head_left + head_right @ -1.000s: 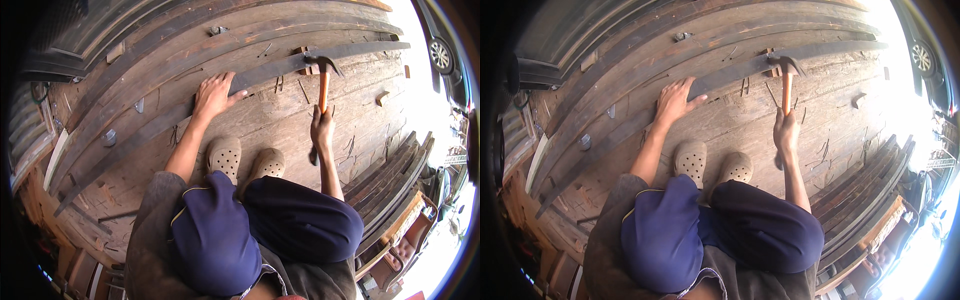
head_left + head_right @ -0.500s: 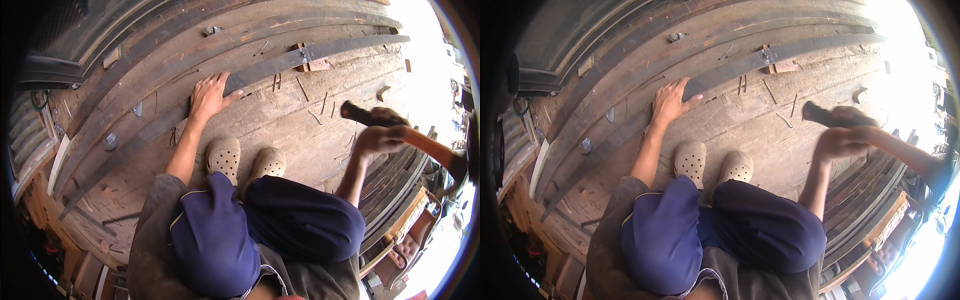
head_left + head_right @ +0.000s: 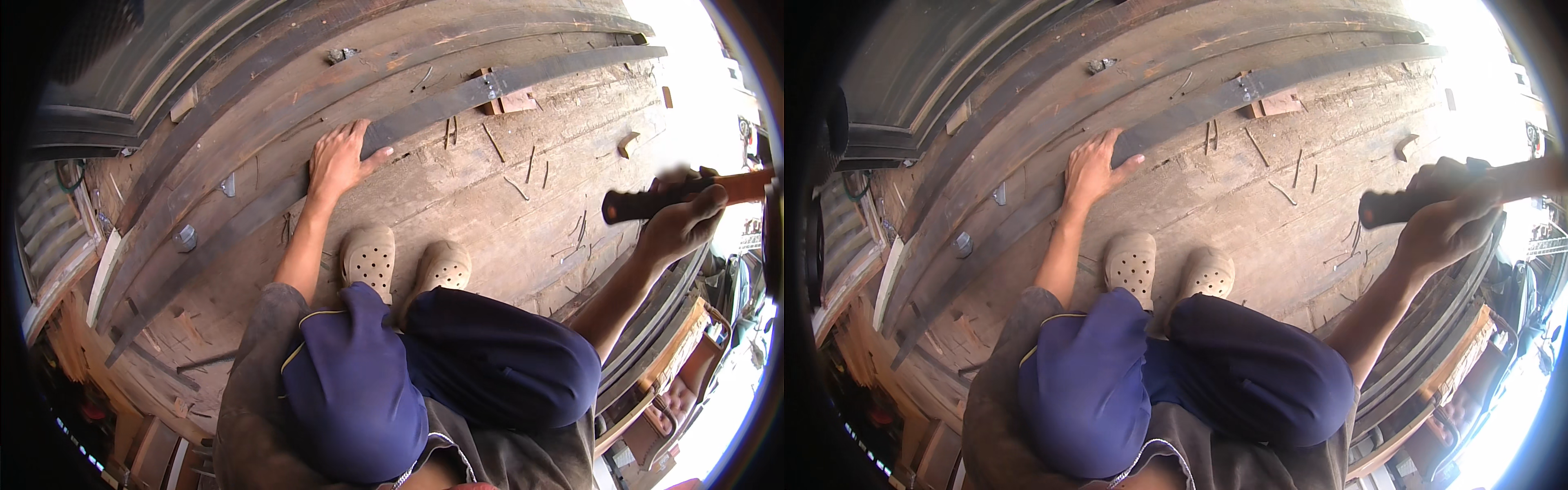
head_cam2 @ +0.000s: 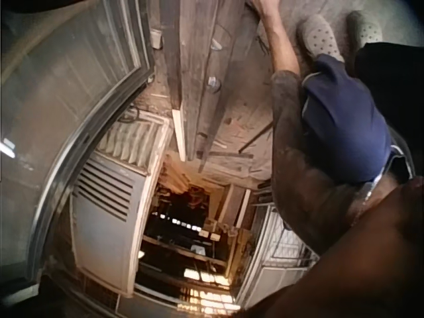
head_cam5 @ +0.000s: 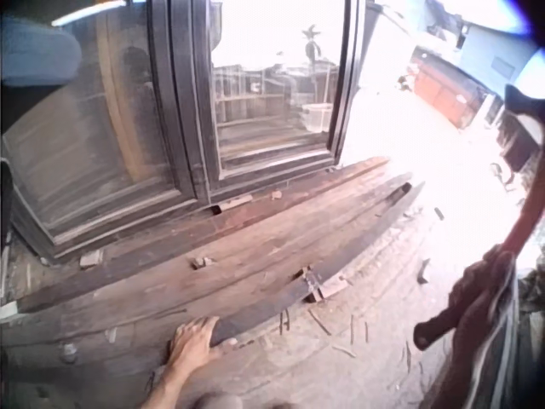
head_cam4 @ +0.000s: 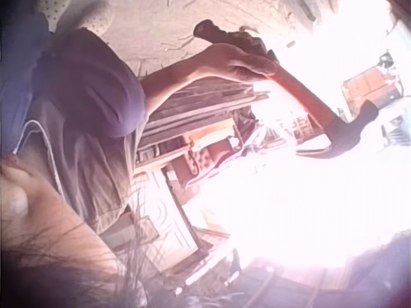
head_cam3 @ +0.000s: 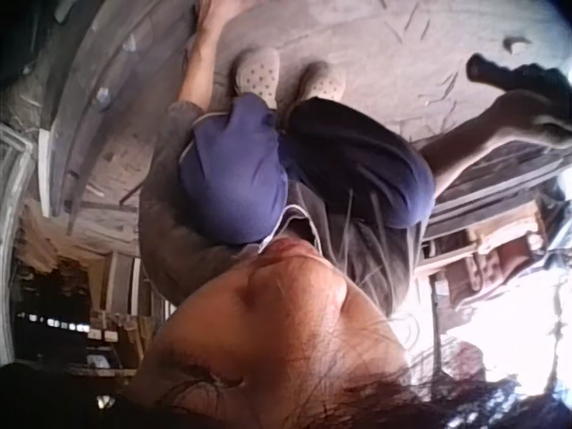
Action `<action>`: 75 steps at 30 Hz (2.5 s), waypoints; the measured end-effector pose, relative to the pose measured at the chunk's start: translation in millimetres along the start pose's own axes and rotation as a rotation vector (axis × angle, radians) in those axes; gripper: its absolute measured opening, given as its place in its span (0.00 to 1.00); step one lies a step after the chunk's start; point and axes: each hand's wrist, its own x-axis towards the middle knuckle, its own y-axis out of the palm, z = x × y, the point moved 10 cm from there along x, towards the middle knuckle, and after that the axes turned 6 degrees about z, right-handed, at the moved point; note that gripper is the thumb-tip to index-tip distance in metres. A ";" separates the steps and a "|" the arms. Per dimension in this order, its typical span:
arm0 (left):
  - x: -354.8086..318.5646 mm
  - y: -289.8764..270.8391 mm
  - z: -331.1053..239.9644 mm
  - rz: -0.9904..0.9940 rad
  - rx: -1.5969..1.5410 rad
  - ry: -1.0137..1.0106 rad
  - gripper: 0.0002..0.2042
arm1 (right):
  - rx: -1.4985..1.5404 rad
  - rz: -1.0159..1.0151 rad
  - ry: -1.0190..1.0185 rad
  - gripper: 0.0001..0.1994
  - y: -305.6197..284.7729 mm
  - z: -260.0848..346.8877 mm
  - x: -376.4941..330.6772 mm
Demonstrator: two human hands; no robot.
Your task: The person hammers a long metal bar on a wooden floor using a hammer, then uses a metal rod to scrape or adjust the bar. The person remains seated throughout the task.
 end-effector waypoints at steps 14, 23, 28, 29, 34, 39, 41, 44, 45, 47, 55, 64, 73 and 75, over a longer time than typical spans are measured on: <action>-5.9 -9.0 14.6 -0.005 0.045 -0.011 0.41 | -0.537 0.669 0.457 0.17 74.8 -107.0 -51.6; -6.0 -8.6 4.5 0.019 -0.002 -0.019 0.39 | 0.212 0.061 -0.253 0.12 80.2 -42.9 -50.7; 6.9 -10.0 -9.2 -0.028 -0.059 0.007 0.39 | -0.633 0.729 0.321 0.12 96.2 -177.0 -157.3; 9.9 -8.7 -5.7 -0.031 -0.017 0.007 0.38 | -0.639 0.708 0.377 0.12 88.8 -175.3 -153.1; -8.0 -9.8 8.2 0.011 -0.001 -0.022 0.38 | -0.401 0.405 0.382 0.13 75.5 -93.9 -95.5; -3.0 -5.1 3.1 0.043 -0.042 -0.072 0.41 | 0.028 0.135 0.054 0.09 72.3 -94.7 -94.4; -2.1 -7.9 -2.7 0.043 -0.024 -0.063 0.42 | -0.293 0.340 0.249 0.10 94.6 -142.4 -132.1; -3.8 -0.5 -7.5 0.020 -0.041 -0.050 0.42 | -0.359 0.620 0.475 0.13 100.0 -204.9 -191.6; -4.7 -8.4 0.8 0.015 -0.015 -0.049 0.42 | -0.395 0.572 0.564 0.14 93.0 -201.3 -203.4; -6.5 -14.8 4.5 0.010 0.012 -0.034 0.41 | -0.348 0.489 0.736 0.16 72.4 -208.6 -246.2; -3.9 -4.6 8.7 0.166 0.007 0.031 0.47 | 0.083 0.138 1.327 0.19 8.7 -300.4 -398.4; 43.3 16.8 14.7 0.551 -0.372 -0.018 0.48 | -0.045 0.075 1.271 0.18 -13.9 -301.6 -388.3; 44.3 46.7 35.1 0.724 -0.098 -0.092 0.58 | -0.099 0.195 1.213 0.17 -8.0 -321.5 -375.2; 35.4 42.3 35.9 0.787 -0.091 -0.100 0.61 | -0.054 0.205 1.197 0.18 1.1 -323.6 -381.6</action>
